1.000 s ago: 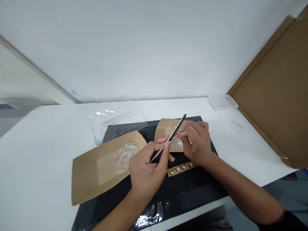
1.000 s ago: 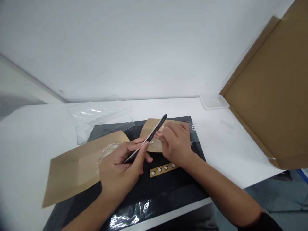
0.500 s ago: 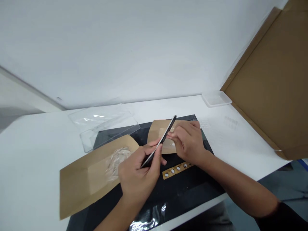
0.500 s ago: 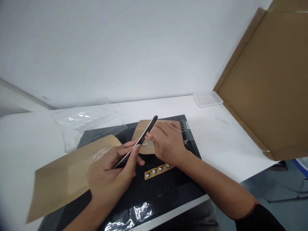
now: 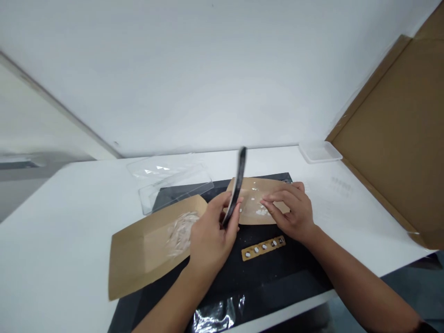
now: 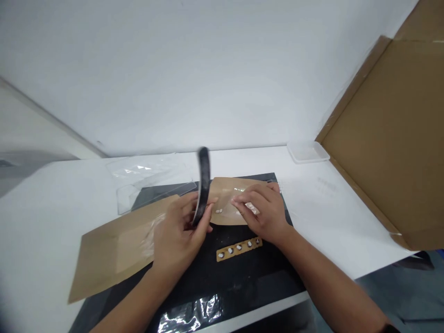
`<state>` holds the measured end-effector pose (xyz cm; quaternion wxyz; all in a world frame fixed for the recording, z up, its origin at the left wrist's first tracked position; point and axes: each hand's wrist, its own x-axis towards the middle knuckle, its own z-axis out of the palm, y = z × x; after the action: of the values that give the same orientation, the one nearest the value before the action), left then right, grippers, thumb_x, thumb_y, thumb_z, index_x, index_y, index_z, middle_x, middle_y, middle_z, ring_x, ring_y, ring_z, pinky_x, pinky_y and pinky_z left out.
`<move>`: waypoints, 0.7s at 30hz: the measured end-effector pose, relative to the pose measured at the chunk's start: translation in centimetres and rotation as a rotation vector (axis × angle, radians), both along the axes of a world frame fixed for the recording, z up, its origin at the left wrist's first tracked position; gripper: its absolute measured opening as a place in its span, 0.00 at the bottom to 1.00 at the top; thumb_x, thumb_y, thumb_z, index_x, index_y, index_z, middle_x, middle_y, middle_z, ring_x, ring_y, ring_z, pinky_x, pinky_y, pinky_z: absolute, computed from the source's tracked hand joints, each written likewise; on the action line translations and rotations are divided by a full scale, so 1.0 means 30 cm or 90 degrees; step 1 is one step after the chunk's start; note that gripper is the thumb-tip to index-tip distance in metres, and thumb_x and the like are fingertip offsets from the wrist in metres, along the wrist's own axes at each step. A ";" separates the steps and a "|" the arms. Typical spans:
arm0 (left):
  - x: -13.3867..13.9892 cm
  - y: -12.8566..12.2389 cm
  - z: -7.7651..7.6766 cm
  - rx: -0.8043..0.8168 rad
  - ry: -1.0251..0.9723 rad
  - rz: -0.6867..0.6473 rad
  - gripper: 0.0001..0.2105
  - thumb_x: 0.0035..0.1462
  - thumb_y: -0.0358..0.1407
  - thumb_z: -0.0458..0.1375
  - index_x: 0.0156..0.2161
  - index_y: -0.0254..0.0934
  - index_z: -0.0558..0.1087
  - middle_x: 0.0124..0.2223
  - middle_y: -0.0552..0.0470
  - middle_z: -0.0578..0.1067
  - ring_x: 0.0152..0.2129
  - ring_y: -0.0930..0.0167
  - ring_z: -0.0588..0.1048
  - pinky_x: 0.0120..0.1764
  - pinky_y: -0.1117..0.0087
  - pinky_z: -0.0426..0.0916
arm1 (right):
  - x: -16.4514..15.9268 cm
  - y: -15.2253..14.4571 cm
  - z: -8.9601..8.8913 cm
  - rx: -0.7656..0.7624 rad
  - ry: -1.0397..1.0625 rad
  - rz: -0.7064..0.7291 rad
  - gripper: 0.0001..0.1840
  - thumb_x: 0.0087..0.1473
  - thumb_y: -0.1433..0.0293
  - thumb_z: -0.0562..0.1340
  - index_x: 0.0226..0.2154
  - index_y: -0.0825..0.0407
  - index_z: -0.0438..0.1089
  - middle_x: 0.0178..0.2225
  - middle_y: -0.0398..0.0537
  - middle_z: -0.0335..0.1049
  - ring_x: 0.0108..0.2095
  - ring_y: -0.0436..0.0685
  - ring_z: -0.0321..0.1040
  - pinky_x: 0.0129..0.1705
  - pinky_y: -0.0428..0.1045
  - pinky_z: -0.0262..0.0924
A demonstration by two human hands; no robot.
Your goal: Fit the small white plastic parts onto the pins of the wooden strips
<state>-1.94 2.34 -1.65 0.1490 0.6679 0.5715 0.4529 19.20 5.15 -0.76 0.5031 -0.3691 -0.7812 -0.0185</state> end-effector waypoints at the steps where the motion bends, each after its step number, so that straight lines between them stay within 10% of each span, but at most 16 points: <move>1: -0.007 0.006 0.000 0.015 0.033 -0.010 0.11 0.66 0.36 0.59 0.52 0.41 0.76 0.43 0.52 0.85 0.26 0.70 0.82 0.34 0.68 0.76 | 0.002 -0.001 0.000 -0.002 -0.003 0.002 0.05 0.64 0.72 0.69 0.38 0.46 0.73 0.34 0.39 0.81 0.35 0.53 0.78 0.42 0.55 0.56; 14: -0.016 0.048 -0.007 0.005 0.203 0.050 0.19 0.62 0.25 0.53 0.57 0.38 0.70 0.52 0.42 0.79 0.47 0.56 0.79 0.43 0.57 0.77 | 0.022 0.007 0.000 -0.002 -0.017 -0.004 0.03 0.63 0.69 0.71 0.39 0.45 0.78 0.36 0.39 0.84 0.36 0.53 0.81 0.40 0.54 0.58; 21: -0.004 0.025 0.020 0.239 0.300 0.011 0.25 0.55 0.17 0.50 0.54 0.36 0.71 0.52 0.38 0.71 0.50 0.55 0.72 0.51 0.50 0.72 | 0.022 -0.002 -0.012 0.017 -0.023 -0.013 0.05 0.63 0.70 0.72 0.41 0.44 0.79 0.38 0.39 0.85 0.35 0.53 0.81 0.39 0.54 0.58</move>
<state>-2.04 3.11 -1.04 -0.1176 0.7655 0.5023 0.3845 19.85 5.09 -1.13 0.4936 -0.3700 -0.7860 -0.0403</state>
